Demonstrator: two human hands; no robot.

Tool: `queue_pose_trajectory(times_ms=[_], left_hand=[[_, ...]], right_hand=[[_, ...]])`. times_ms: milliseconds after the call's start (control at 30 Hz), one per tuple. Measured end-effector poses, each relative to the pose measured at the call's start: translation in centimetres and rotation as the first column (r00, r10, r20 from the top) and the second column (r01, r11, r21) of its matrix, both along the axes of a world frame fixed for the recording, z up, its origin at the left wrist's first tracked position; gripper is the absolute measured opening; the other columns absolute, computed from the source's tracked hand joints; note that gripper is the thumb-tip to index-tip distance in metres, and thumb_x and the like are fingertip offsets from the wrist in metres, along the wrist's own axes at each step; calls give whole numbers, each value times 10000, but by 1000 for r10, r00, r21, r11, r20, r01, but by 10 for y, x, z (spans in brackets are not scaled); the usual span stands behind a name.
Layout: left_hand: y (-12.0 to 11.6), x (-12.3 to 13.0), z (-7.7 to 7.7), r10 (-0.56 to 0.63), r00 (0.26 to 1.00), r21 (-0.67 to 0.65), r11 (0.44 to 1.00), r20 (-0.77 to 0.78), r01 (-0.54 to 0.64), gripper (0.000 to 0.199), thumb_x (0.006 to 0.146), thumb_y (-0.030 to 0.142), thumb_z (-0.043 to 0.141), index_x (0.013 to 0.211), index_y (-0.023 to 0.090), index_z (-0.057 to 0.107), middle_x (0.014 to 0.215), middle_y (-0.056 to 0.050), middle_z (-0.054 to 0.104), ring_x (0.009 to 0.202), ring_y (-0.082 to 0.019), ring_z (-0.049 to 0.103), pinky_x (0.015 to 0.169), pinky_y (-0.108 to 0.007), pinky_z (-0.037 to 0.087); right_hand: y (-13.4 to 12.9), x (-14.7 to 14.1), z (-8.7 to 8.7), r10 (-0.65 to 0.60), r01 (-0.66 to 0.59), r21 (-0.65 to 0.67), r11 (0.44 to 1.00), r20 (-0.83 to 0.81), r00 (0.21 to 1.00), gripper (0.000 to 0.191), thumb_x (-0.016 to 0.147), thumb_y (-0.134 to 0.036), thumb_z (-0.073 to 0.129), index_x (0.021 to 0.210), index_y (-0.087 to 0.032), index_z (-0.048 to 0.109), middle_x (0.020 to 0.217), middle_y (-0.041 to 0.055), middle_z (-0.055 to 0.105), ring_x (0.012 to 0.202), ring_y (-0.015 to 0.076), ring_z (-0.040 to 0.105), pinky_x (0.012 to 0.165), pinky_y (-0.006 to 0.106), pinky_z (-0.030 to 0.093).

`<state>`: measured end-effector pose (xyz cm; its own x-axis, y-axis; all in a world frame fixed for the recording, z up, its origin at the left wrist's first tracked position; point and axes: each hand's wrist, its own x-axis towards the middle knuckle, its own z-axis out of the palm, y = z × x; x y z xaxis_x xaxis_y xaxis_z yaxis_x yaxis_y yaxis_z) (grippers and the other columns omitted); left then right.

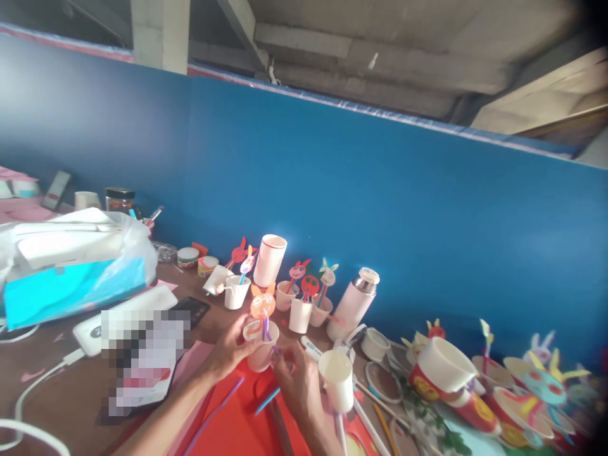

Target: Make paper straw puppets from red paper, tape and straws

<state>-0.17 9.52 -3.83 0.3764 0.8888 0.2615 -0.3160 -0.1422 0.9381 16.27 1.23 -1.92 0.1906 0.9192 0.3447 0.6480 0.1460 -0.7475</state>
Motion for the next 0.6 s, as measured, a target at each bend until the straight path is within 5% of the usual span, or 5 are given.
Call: queue_pose_trajectory(times_ms=[267,433,600], left_hand=[[-5,2,9,40,999,-29,999,36,-39,632,719,370,810,1256,185,532,1270,-129,643,1189,-327,592,1005,-393,463],[-5,4,6,104,995,-37,994,-6,-104,620,681,376,824,1212,185,567,1240,-124,660,1182,-336,597,987,-394,482],[-7,7,7,172,985,-88,981,5,-171,653,640,429,827,1189,175,582,1260,-138,645,1161,-357,609,909,-382,524]], right_hand=[[1,4,3,13,-13,5,1000,-12,1000,177,830,-362,568,859,-196,624,802,71,733,743,244,702,672,306,516],[6,0,-6,2,2,20,1000,-230,973,502,723,-334,691,1183,-187,557,1128,123,701,950,270,712,787,329,567],[11,-6,-23,80,-73,33,997,-453,888,611,691,-319,693,1244,-175,474,1196,128,661,1088,265,646,862,344,552]])
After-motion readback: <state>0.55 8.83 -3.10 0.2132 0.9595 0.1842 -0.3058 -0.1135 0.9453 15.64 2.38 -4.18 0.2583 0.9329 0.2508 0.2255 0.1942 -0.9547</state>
